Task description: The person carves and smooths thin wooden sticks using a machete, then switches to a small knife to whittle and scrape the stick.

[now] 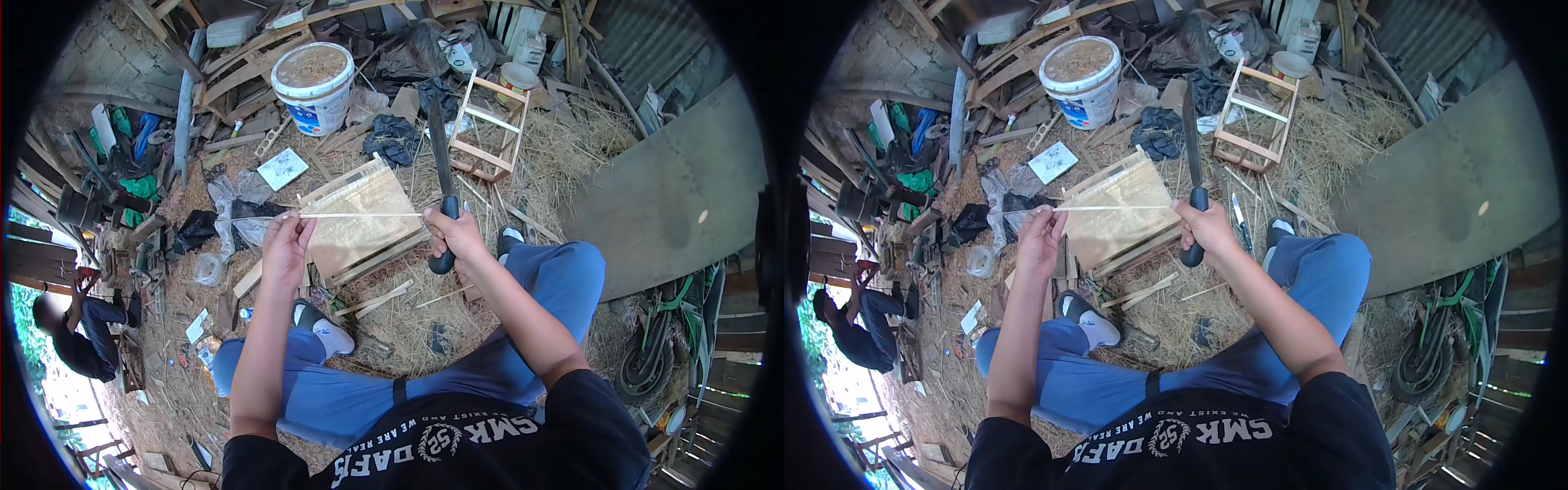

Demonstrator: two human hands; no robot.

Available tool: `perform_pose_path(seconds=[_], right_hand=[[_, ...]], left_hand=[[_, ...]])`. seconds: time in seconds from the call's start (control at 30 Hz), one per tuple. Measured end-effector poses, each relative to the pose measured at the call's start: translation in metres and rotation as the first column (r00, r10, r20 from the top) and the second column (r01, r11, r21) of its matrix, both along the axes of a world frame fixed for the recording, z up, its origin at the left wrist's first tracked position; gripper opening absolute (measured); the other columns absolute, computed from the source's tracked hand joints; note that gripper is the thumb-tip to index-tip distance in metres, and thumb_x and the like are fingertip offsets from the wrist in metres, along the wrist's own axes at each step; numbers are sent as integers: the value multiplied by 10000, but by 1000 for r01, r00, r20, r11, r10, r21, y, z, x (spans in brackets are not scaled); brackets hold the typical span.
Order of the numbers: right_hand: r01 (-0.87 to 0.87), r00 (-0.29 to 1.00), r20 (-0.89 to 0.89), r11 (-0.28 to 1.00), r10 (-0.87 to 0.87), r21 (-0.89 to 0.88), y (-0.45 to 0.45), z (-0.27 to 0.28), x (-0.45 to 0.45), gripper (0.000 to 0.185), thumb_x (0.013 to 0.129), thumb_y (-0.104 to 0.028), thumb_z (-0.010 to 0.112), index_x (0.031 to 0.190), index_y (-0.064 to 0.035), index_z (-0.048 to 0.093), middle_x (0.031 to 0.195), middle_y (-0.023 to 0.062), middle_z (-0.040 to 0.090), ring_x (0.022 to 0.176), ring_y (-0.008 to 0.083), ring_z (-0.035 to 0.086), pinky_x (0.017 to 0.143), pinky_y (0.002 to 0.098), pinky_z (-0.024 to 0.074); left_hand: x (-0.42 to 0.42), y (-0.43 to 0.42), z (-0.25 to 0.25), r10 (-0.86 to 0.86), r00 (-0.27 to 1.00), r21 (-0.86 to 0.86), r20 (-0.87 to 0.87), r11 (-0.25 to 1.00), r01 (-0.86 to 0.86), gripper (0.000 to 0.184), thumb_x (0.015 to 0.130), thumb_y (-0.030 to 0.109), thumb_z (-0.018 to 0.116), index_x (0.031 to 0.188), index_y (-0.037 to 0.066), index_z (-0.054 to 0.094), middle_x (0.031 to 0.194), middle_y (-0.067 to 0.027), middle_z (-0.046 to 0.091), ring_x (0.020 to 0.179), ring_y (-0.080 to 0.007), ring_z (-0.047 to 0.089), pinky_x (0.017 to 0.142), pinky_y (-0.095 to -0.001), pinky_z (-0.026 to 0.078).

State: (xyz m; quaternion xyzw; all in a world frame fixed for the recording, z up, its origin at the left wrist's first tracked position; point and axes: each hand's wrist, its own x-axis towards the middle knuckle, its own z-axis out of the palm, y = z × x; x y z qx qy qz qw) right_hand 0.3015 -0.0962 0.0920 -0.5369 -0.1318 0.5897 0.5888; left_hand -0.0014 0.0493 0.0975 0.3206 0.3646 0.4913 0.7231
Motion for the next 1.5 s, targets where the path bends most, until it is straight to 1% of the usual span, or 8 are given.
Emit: perform_pose_path(seconds=[0.33,0.4,0.5,0.73,0.93,1.23,1.4,1.5], right_hand=[[39,997,68,999,-42,33,-1,4,-12,233,1000,-221,745,928,-90,566,631,-30,478,454,104,463,451,315,409],[45,994,101,998,-50,45,-1,4,-12,232,998,-221,749,937,-85,571,634,-28,484,456,103,468,449,316,411],[29,978,203,999,-37,40,-3,7,-13,228,997,-214,753,954,-75,579,637,-25,500,453,101,477,442,314,413],[-119,964,241,992,107,35,-6,6,-23,230,988,-181,758,919,-49,583,588,-10,524,424,102,494,406,297,396],[-44,971,235,999,49,-26,-1,-2,-12,231,994,-198,748,929,-44,588,603,-6,518,435,111,490,421,310,407],[110,993,31,994,-110,-15,4,-16,0,254,1004,-220,726,893,-102,531,646,-34,459,476,111,464,458,324,427],[0,948,318,1000,-6,18,7,-9,-2,184,981,-179,742,968,-35,628,620,-6,526,448,108,490,430,307,411],[-146,905,408,989,120,33,5,-7,-9,188,973,-175,748,957,-23,639,601,-9,541,433,100,496,415,301,400]], left_hand=[[21,-19,6,169,981,59,-99,985,-164,228,1039,230,700,1157,57,608,1298,-145,610,1186,-268,619,1093,-466,516],[27,-25,-3,662,531,714,-529,685,-143,330,986,233,742,1227,54,605,1417,-177,536,1277,-350,551,1112,-514,430],[29,-41,38,751,427,848,-504,338,407,383,932,178,743,1264,34,615,1352,-191,586,1249,-411,563,1129,-523,376],[50,-66,18,104,314,329,-944,395,858,383,970,316,697,1224,32,660,1151,-182,710,1090,-383,677,964,-501,515],[22,-47,28,187,152,226,-971,493,840,465,979,383,697,1260,16,645,1186,-197,701,1094,-400,677,954,-506,524],[-28,-11,16,615,323,686,-719,702,191,512,1008,301,690,1378,-32,569,1317,-273,609,1272,-426,582,1117,-479,433],[3,-36,47,641,404,696,-653,296,655,290,957,153,668,1223,39,655,1330,-180,634,1295,-418,564,1133,-531,418],[29,-59,25,351,518,624,-780,368,689,236,960,147,675,1171,41,684,1205,-161,675,1171,-389,619,1051,-493,478]])
